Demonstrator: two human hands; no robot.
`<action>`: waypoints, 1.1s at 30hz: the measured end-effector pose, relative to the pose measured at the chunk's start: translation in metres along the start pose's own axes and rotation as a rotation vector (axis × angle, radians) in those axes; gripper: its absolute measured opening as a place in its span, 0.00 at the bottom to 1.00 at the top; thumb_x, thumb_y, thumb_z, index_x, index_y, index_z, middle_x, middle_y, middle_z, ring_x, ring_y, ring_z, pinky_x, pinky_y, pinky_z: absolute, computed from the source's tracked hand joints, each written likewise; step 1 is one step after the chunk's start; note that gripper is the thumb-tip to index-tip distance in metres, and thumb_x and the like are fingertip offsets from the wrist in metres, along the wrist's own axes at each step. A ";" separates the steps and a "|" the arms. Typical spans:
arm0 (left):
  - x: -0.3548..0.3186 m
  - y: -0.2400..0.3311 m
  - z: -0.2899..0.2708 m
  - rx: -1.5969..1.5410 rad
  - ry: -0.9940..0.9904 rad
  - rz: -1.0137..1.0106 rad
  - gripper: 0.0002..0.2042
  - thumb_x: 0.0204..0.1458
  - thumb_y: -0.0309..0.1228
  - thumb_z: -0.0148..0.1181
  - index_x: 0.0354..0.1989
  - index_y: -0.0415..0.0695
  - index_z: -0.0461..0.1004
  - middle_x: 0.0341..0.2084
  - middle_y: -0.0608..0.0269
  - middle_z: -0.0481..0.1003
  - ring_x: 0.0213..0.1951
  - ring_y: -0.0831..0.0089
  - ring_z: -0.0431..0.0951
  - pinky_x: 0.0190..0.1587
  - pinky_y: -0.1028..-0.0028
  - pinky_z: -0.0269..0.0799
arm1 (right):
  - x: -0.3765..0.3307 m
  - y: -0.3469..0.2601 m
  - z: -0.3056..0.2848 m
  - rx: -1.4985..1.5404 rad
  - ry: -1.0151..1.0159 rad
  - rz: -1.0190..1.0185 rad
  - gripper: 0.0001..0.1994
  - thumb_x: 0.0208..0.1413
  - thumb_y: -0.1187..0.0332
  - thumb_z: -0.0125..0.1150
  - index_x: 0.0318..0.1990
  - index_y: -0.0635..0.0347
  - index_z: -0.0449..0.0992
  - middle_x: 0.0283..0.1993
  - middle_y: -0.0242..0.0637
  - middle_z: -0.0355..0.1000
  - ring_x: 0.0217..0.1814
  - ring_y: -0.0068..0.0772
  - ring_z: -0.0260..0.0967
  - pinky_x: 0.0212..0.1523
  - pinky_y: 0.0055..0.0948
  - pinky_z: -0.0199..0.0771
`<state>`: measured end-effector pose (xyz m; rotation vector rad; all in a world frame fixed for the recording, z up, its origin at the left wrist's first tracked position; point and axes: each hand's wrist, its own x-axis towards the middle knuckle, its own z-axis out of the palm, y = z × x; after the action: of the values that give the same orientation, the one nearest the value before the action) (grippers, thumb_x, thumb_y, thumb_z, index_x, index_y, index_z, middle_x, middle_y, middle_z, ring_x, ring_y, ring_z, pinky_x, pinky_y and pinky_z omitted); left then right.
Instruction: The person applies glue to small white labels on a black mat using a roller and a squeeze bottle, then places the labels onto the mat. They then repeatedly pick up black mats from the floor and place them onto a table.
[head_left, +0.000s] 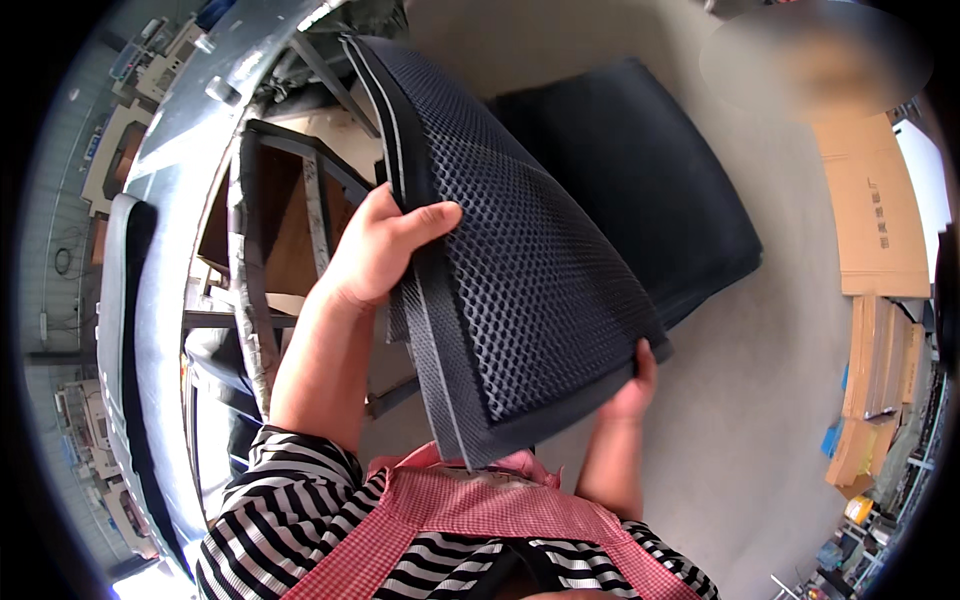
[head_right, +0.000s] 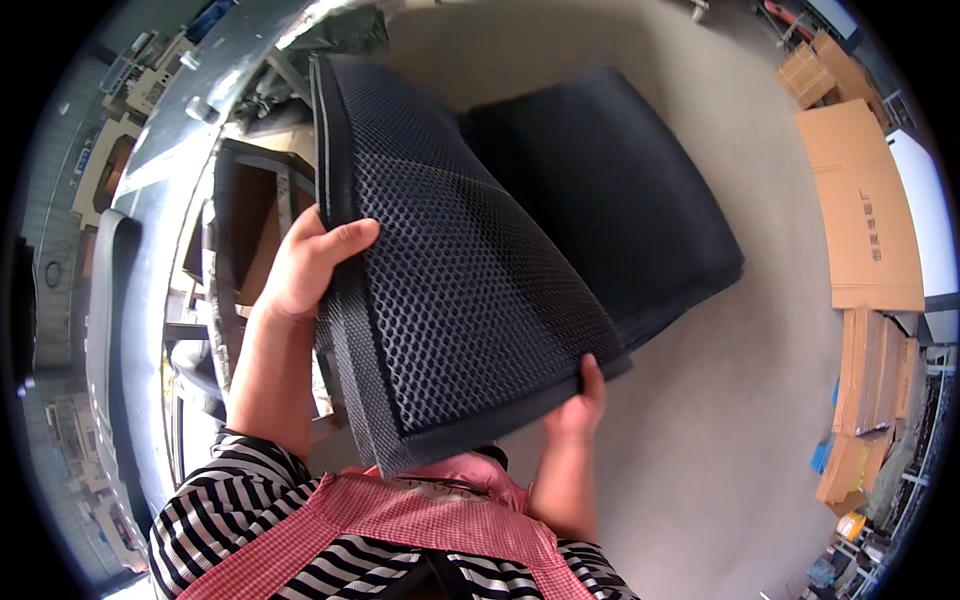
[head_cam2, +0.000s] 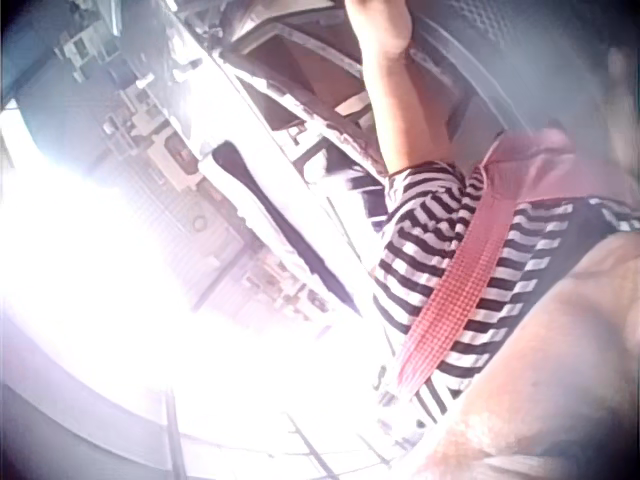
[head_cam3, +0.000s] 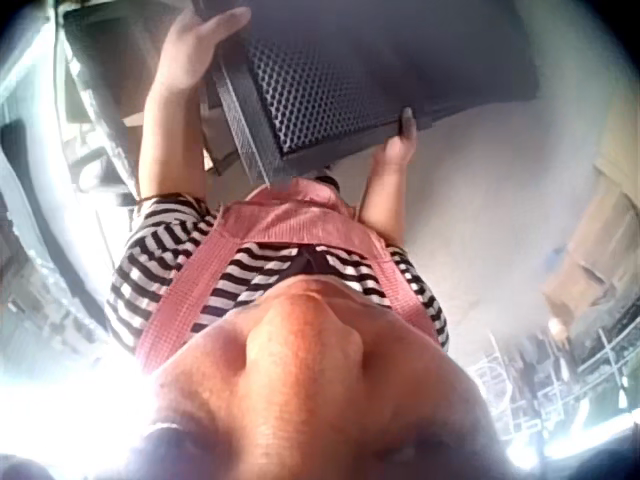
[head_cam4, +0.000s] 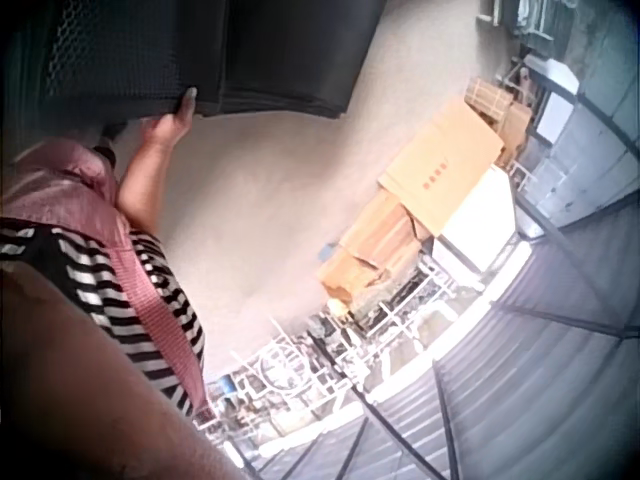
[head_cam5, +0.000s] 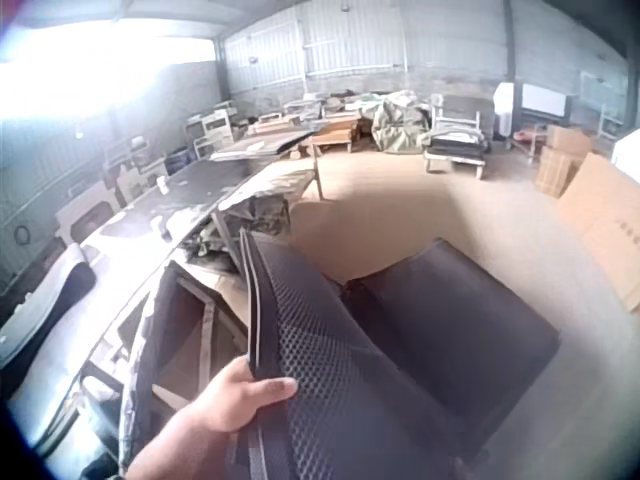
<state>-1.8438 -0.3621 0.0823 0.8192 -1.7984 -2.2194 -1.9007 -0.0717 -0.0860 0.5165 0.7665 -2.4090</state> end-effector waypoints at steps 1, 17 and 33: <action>-0.013 0.022 0.013 -0.063 0.016 0.024 0.10 0.51 0.25 0.57 0.39 0.32 0.72 0.29 0.57 0.77 0.28 0.70 0.79 0.31 0.75 0.77 | -0.011 -0.019 0.021 -0.007 0.058 -0.041 0.26 0.57 0.58 0.52 0.57 0.70 0.66 0.59 0.47 0.66 0.61 0.46 0.63 0.63 0.42 0.60; -0.210 0.168 0.067 -0.354 -0.199 0.645 0.08 0.53 0.27 0.59 0.38 0.35 0.75 0.31 0.65 0.77 0.33 0.78 0.76 0.38 0.75 0.73 | -0.211 -0.220 0.245 -0.514 -0.296 -0.766 0.30 0.56 0.48 0.50 0.57 0.63 0.67 0.56 0.40 0.65 0.57 0.39 0.62 0.56 0.39 0.61; -0.590 0.088 -0.144 -1.270 -0.090 1.055 0.16 0.57 0.39 0.53 0.46 0.39 0.72 0.42 0.56 0.76 0.42 0.65 0.78 0.50 0.65 0.72 | -0.580 0.072 0.572 -0.885 -1.515 -0.894 0.24 0.52 0.50 0.58 0.49 0.61 0.75 0.39 0.35 0.74 0.40 0.29 0.70 0.43 0.26 0.69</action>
<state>-1.2962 -0.2374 0.3285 -0.4160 -0.2864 -1.9412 -1.5157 -0.2499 0.6134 -2.0480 1.1711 -1.8591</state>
